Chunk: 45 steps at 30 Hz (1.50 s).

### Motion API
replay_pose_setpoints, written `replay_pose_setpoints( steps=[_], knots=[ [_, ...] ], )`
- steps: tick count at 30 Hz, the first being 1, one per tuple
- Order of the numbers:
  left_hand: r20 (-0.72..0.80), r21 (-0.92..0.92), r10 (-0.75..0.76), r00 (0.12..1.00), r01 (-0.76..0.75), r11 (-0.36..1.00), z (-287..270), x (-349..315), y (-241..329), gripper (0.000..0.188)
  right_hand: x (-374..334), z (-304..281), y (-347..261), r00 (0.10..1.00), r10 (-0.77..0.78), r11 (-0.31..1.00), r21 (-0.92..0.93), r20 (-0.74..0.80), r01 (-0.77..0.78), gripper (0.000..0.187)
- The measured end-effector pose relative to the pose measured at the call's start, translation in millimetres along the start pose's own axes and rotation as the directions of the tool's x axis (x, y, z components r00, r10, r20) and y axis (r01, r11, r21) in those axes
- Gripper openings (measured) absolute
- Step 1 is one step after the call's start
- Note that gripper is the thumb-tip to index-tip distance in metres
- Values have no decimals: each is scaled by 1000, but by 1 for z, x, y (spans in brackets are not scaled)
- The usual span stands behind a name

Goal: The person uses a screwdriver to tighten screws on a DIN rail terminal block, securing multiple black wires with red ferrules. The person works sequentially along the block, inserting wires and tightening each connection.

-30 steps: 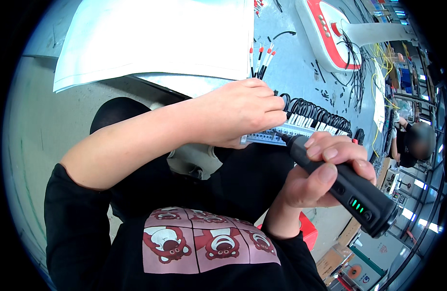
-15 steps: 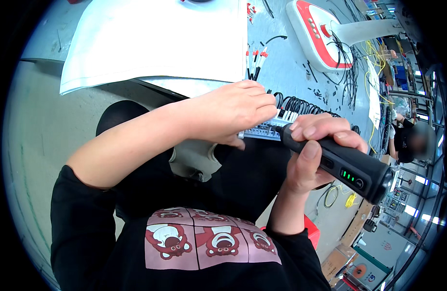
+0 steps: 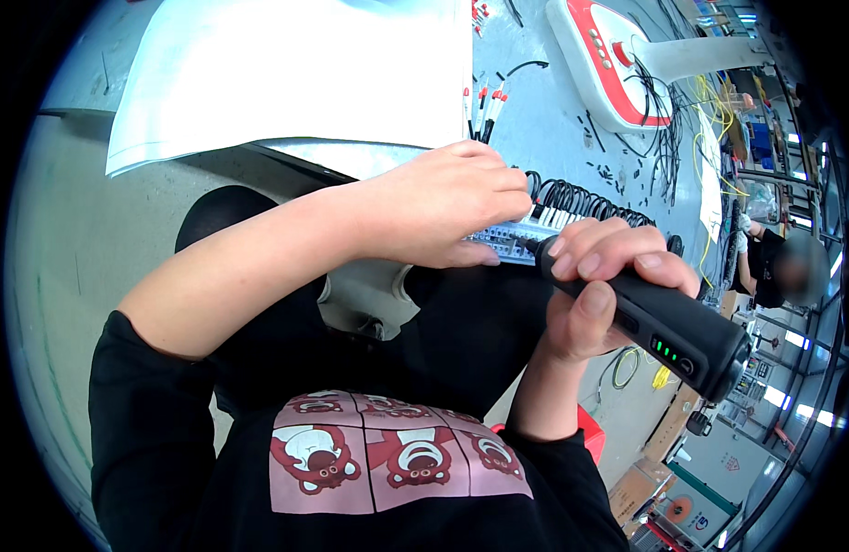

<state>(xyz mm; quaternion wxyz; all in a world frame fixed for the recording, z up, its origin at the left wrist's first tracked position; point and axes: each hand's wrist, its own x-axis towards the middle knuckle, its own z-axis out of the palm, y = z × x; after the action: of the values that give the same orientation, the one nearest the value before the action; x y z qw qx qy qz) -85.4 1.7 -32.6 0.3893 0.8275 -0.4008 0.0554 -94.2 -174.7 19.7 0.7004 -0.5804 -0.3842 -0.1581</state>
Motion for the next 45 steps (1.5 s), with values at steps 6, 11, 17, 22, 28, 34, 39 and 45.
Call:
replay_pose_setpoints(
  steps=[6,11,17,22,28,34,39,45],
  knots=[
    [-20,3,16,1000,-16,1000,1,0,-1,40,6,-3,-1,997,60,997,42,41,-61,42],
    [-12,-8,8,1000,-8,1000,2,1,-1,40,13,-14,-3,993,110,987,114,51,-115,40],
    [-6,-24,7,1000,-7,1000,1,2,-1,40,12,-12,-7,992,120,987,104,37,-123,40],
    [-20,-23,15,1000,-15,1000,1,2,-1,40,11,-10,-8,994,107,992,71,28,-109,41],
    [-20,-8,17,1000,-17,1000,2,2,-2,39,5,-8,-4,998,65,997,51,27,-66,40],
    [2,-12,18,1000,-18,1000,3,1,-2,39,0,-4,-1,998,57,997,56,-8,-57,40],
    [14,-13,3,1000,-3,1000,1,1,1,39,1,-5,1,998,30,997,73,48,-34,40],
    [48,0,-15,999,15,1000,0,2,3,42,2,-5,-1,986,41,999,19,159,-45,42]
  ],
)
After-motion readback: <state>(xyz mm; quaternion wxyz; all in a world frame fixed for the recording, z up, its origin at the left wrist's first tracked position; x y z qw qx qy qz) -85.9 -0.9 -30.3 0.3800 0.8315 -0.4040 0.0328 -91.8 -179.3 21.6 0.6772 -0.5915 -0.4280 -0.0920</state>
